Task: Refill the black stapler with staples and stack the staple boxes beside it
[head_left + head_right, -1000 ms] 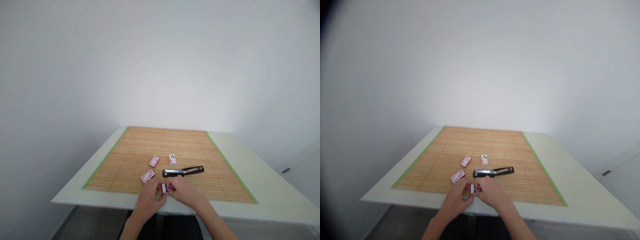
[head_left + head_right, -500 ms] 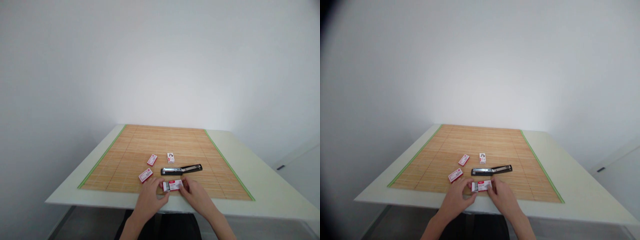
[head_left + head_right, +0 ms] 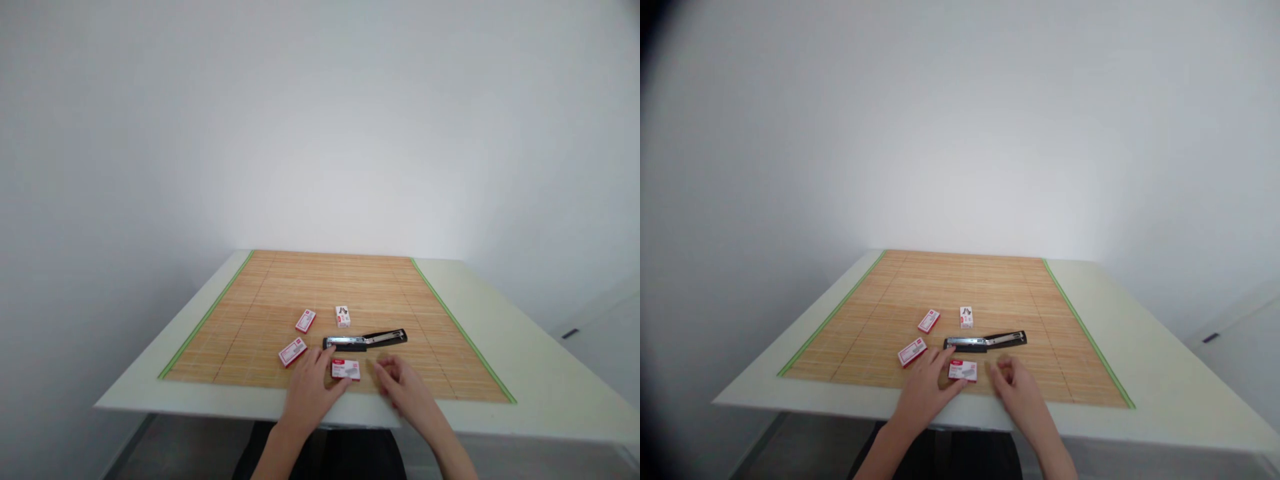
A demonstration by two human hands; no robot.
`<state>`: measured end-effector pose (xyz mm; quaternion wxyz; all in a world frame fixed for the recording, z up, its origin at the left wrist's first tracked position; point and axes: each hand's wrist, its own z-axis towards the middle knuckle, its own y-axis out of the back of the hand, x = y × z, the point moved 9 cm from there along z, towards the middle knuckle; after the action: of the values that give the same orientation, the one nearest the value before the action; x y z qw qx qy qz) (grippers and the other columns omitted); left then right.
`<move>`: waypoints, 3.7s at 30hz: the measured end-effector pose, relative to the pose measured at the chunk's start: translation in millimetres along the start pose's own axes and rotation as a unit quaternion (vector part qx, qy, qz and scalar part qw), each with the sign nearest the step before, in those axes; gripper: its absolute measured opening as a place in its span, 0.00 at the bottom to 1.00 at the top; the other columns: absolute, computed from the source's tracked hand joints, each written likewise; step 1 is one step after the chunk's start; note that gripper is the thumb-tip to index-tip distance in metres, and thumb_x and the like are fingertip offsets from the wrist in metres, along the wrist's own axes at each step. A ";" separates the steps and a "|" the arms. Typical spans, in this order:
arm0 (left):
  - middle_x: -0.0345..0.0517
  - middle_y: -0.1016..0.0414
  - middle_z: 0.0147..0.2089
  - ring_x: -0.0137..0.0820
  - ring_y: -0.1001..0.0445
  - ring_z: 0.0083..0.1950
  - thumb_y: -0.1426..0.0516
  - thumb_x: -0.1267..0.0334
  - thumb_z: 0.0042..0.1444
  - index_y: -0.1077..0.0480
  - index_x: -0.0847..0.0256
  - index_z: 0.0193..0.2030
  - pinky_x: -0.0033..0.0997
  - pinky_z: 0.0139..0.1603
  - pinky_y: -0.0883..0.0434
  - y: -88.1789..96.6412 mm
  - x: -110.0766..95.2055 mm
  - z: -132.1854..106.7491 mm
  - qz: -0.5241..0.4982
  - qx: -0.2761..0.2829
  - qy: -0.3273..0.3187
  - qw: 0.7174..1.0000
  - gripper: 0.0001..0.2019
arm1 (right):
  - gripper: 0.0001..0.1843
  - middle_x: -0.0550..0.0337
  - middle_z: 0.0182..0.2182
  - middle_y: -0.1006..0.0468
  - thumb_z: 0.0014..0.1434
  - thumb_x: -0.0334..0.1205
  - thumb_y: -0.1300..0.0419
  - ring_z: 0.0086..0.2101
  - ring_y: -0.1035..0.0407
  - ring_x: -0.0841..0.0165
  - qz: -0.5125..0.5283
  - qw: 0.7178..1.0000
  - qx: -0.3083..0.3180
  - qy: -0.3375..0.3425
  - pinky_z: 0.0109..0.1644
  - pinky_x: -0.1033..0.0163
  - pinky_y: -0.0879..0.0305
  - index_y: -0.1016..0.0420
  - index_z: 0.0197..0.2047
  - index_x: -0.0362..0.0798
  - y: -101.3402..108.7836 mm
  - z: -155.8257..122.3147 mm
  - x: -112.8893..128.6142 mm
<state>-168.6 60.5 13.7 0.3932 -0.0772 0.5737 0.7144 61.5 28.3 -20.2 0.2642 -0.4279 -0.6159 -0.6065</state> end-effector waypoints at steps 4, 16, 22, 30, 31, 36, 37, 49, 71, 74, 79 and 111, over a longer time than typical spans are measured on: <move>0.51 0.27 0.54 0.47 0.27 0.57 0.36 0.46 0.58 0.32 0.50 0.65 0.47 0.59 0.30 -1.0 -2.9 0.2 0.019 -0.016 -0.004 1.000 0.30 | 0.43 0.67 0.23 0.27 0.59 0.67 0.39 0.17 0.38 0.69 0.103 0.994 -0.004 -0.032 0.19 0.64 0.46 0.41 0.66 0.48 34.9 11.7 -28.2; 0.50 0.27 0.55 0.48 0.28 0.58 0.36 0.53 0.58 0.32 0.51 0.63 0.49 0.60 0.30 1.6 -7.1 -1.5 0.019 -0.013 0.003 1.000 0.27 | 0.17 0.58 0.41 0.22 0.63 0.50 0.35 0.35 0.31 0.66 -0.003 0.967 0.076 0.245 0.39 0.62 0.36 0.22 0.52 0.52 22.9 48.4 119.3; 0.49 0.27 0.51 0.47 0.28 0.55 0.36 0.57 0.57 0.30 0.52 0.59 0.47 0.57 0.30 6.2 -12.4 -2.6 0.011 -0.019 0.000 1.000 0.23 | 0.09 0.58 0.40 0.23 0.53 0.33 0.31 0.39 0.30 0.65 -0.164 0.949 0.072 0.259 0.44 0.63 0.38 0.21 0.39 0.48 -37.4 49.7 144.3; 0.45 0.29 0.55 0.42 0.30 0.56 0.37 0.62 0.59 0.29 0.47 0.58 0.42 0.57 0.32 9.5 -29.2 -2.3 0.010 0.012 -0.037 0.999 0.20 | 0.10 0.56 0.44 0.21 0.60 0.39 0.37 0.47 0.28 0.60 -0.144 0.953 0.041 0.264 0.53 0.58 0.35 0.19 0.45 0.53 -19.1 40.4 111.3; 0.44 0.28 0.55 0.42 0.30 0.56 0.37 0.63 0.59 0.28 0.47 0.56 0.42 0.57 0.32 10.4 -31.8 -1.7 0.012 0.018 -0.045 0.999 0.18 | 0.10 0.57 0.43 0.21 0.62 0.41 0.38 0.45 0.27 0.61 -0.138 0.957 0.025 0.253 0.51 0.58 0.34 0.20 0.46 0.53 -15.5 39.8 103.3; 0.47 0.27 0.48 0.45 0.30 0.55 0.38 0.61 0.58 0.28 0.53 0.43 0.46 0.58 0.35 35.2 -9.0 0.1 0.100 -0.043 0.011 0.994 0.07 | 0.12 0.57 0.40 0.22 0.65 0.49 0.41 0.40 0.26 0.61 -0.123 0.966 -0.063 0.220 0.46 0.59 0.32 0.21 0.44 0.52 -8.7 32.5 69.5; 0.48 0.27 0.48 0.46 0.31 0.55 0.38 0.61 0.57 0.28 0.54 0.43 0.47 0.58 0.35 42.6 1.1 -0.9 0.121 -0.060 0.034 0.990 0.07 | 0.13 0.57 0.40 0.22 0.66 0.51 0.42 0.40 0.26 0.61 -0.123 0.965 -0.074 0.218 0.45 0.59 0.32 0.21 0.43 0.52 -9.2 31.0 65.6; 0.47 0.53 0.80 0.45 0.52 0.80 0.40 0.57 0.60 0.53 0.51 0.78 0.53 0.76 0.45 39.2 57.5 23.8 0.068 -0.019 -0.012 0.997 0.41 | 0.15 0.56 0.42 0.21 0.67 0.54 0.42 0.42 0.25 0.61 -0.119 0.962 -0.090 0.227 0.46 0.59 0.32 0.22 0.44 0.53 -13.0 31.8 55.5; 0.50 0.35 0.73 0.47 0.36 0.70 0.48 0.54 0.68 0.40 0.52 0.74 0.51 0.71 0.40 84.9 131.7 13.6 0.195 -0.142 0.172 0.955 0.28 | 0.19 0.54 0.40 0.21 0.66 0.58 0.43 0.38 0.25 0.60 -0.123 0.967 -0.086 0.207 0.43 0.58 0.32 0.21 0.44 0.52 -13.0 34.4 49.2; 0.53 0.33 0.70 0.51 0.38 0.71 0.45 0.53 0.66 0.37 0.52 0.71 0.58 0.72 0.44 90.2 127.3 15.5 0.202 -0.159 0.172 0.951 0.27 | 0.19 0.54 0.40 0.20 0.66 0.57 0.43 0.39 0.25 0.59 -0.111 0.967 -0.093 0.210 0.43 0.58 0.32 0.21 0.44 0.52 -12.3 32.7 52.4; 0.52 0.37 0.73 0.48 0.44 0.75 0.48 0.55 0.69 0.37 0.55 0.70 0.59 0.75 0.48 59.3 75.7 42.1 0.144 -0.131 0.071 0.978 0.24 | 0.19 0.53 0.38 0.19 0.65 0.57 0.43 0.37 0.25 0.59 -0.105 0.967 -0.143 0.180 0.42 0.57 0.32 0.21 0.42 0.52 -2.7 28.7 49.8; 0.49 0.26 0.64 0.40 0.28 0.65 0.55 0.50 0.73 0.31 0.56 0.65 0.46 0.70 0.34 113.4 160.5 23.3 -0.015 -0.148 0.155 0.977 0.23 | 0.06 0.61 0.33 0.22 0.56 0.37 0.39 0.33 0.28 0.64 -0.102 0.973 0.031 0.207 0.37 0.63 0.35 0.26 0.39 0.51 -57.4 16.8 80.9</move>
<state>-343.3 153.2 17.4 0.2941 -0.2531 0.5147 0.7645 -23.9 67.2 16.1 0.3354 -0.2196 -0.6070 -0.6862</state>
